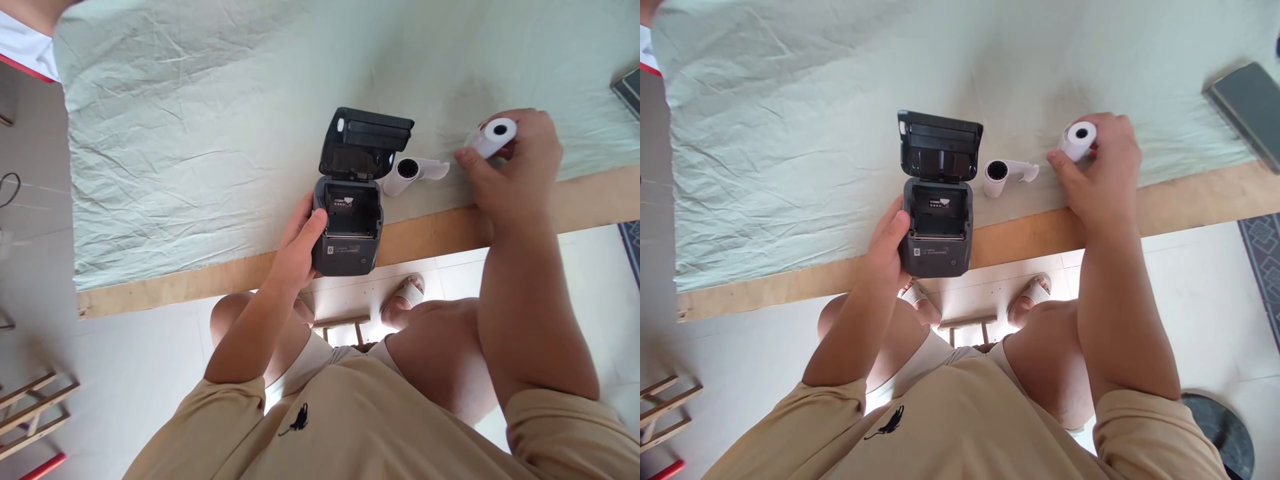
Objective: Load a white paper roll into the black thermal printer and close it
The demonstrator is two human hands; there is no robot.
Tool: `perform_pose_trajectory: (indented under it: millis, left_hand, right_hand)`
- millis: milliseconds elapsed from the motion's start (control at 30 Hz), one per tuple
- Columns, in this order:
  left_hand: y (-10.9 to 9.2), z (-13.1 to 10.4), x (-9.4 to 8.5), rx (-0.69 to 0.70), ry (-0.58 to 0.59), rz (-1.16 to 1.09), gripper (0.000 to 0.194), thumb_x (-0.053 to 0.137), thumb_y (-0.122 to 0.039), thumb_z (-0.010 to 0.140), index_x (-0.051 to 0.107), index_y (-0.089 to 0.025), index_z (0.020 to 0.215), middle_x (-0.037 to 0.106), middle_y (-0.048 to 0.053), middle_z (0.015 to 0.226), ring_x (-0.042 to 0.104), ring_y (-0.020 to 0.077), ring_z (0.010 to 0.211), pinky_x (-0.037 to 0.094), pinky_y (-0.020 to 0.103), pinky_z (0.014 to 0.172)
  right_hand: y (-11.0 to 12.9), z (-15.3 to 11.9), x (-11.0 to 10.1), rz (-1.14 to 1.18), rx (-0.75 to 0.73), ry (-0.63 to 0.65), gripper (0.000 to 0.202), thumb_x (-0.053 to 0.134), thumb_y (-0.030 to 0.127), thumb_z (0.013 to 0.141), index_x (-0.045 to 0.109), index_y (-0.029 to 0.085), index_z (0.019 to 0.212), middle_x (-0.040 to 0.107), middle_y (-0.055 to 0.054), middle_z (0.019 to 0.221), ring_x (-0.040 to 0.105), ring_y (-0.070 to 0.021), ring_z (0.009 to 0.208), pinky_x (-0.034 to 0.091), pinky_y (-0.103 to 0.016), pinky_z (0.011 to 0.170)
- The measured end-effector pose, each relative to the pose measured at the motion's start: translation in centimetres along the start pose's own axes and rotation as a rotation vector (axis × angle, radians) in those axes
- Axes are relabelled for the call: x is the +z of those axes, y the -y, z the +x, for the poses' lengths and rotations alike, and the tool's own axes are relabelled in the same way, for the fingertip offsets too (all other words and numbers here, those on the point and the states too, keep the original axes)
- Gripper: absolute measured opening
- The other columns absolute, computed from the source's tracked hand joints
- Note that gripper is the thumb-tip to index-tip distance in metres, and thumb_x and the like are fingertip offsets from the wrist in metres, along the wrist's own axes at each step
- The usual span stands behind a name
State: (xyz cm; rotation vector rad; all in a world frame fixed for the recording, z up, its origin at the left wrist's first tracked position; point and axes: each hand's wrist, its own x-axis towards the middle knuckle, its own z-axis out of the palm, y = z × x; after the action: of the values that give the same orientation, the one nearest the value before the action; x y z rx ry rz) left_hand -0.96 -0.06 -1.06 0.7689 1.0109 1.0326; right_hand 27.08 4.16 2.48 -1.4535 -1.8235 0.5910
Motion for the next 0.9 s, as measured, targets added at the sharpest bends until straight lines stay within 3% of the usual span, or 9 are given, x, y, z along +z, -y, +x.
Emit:
perform_pose_trajectory:
  millis: [100, 233, 300, 367, 467, 567, 633, 767, 900]
  left_hand:
    - [-0.1, 0.0, 0.1, 0.011, -0.001, -0.011, 0.054, 0.082, -0.070, 0.096, 0.080, -0.027, 0.128, 0.087, 0.007, 0.119, 0.087, 0.0293, 0.109, 0.071, 0.036, 0.080]
    - [-0.3, -0.2, 0.4, 0.020, -0.013, -0.015, 0.051, 0.082, -0.070, 0.095, 0.082, -0.028, 0.125, 0.089, 0.005, 0.115, 0.086, 0.0252, 0.100, 0.069, 0.031, 0.070]
    - [-0.5, -0.2, 0.4, 0.017, -0.006, -0.011, 0.051, 0.081, -0.069, 0.096, 0.082, -0.027, 0.124, 0.089, 0.005, 0.115, 0.085, 0.0245, 0.097, 0.068, 0.030, 0.068]
    - [-0.5, -0.2, 0.4, 0.022, -0.002, -0.006, 0.049, 0.081, -0.068, 0.096, 0.083, -0.027, 0.123, 0.089, 0.005, 0.112, 0.084, 0.0224, 0.093, 0.067, 0.028, 0.067]
    - [-0.3, -0.1, 0.2, 0.053, 0.010, -0.010, 0.048, 0.081, -0.067, 0.098, 0.082, -0.027, 0.123, 0.088, 0.004, 0.108, 0.082, 0.0185, 0.087, 0.065, 0.025, 0.067]
    - [0.2, 0.1, -0.2, 0.077, 0.021, -0.010, 0.049, 0.081, -0.067, 0.098, 0.081, -0.026, 0.125, 0.087, 0.004, 0.109, 0.084, 0.0189, 0.090, 0.065, 0.026, 0.069]
    - [0.5, 0.2, -0.4, 0.080, 0.020, -0.006, 0.051, 0.082, -0.068, 0.097, 0.080, -0.026, 0.126, 0.087, 0.005, 0.112, 0.084, 0.0205, 0.094, 0.066, 0.027, 0.072]
    - [0.4, 0.3, -0.4, 0.063, 0.019, -0.004, 0.053, 0.084, -0.070, 0.094, 0.080, -0.027, 0.126, 0.086, 0.004, 0.111, 0.084, 0.0212, 0.095, 0.067, 0.028, 0.071]
    - [0.0, 0.2, -0.1, 0.048, 0.019, -0.001, 0.054, 0.085, -0.071, 0.092, 0.081, -0.027, 0.124, 0.086, 0.004, 0.110, 0.083, 0.0215, 0.092, 0.063, 0.028, 0.062]
  right_hand:
    - [1.3, -0.2, 0.2, -0.029, -0.021, -0.025, 0.025, 0.079, 0.054, 0.104, 0.077, 0.033, 0.118, 0.072, -0.011, 0.105, 0.077, -0.0369, 0.115, 0.060, -0.043, 0.075]
    - [0.2, -0.5, -0.4, -0.118, -0.083, -0.200, 0.025, 0.074, 0.044, 0.107, 0.075, 0.031, 0.129, 0.074, -0.015, 0.123, 0.072, -0.0401, 0.131, 0.061, -0.050, 0.096]
    - [-0.7, -0.7, 0.1, -0.183, -0.176, -0.246, 0.035, 0.074, 0.034, 0.104, 0.072, 0.031, 0.138, 0.075, -0.016, 0.133, 0.071, -0.0393, 0.133, 0.057, -0.054, 0.108]
    - [-1.3, -0.8, 1.4, -0.246, -0.267, -0.190, 0.055, 0.079, 0.026, 0.095, 0.068, 0.030, 0.149, 0.074, -0.018, 0.143, 0.072, -0.0393, 0.133, 0.054, -0.056, 0.114]
    - [-1.9, -0.8, 3.7, -0.367, -0.287, -0.107, 0.068, 0.089, 0.031, 0.088, 0.067, 0.028, 0.153, 0.074, -0.019, 0.142, 0.072, -0.0410, 0.127, 0.055, -0.057, 0.111]
    - [-2.7, -0.7, 4.8, -0.399, -0.250, -0.062, 0.052, 0.086, 0.043, 0.096, 0.072, 0.034, 0.145, 0.075, -0.012, 0.124, 0.075, -0.0369, 0.113, 0.060, -0.054, 0.102]
    - [-3.5, -0.7, 4.7, -0.363, -0.248, -0.052, 0.042, 0.080, 0.043, 0.101, 0.071, 0.037, 0.142, 0.074, -0.008, 0.118, 0.076, -0.0337, 0.106, 0.062, -0.053, 0.096]
    - [-3.7, -0.8, 4.1, -0.255, -0.250, -0.185, 0.056, 0.083, 0.048, 0.099, 0.061, 0.038, 0.150, 0.074, -0.005, 0.115, 0.076, -0.0310, 0.105, 0.064, -0.051, 0.093]
    - [-0.7, -1.2, 4.1, -0.050, -0.315, -0.379, 0.047, 0.081, 0.046, 0.099, 0.060, 0.035, 0.140, 0.075, -0.005, 0.116, 0.078, -0.0284, 0.102, 0.063, -0.046, 0.082]
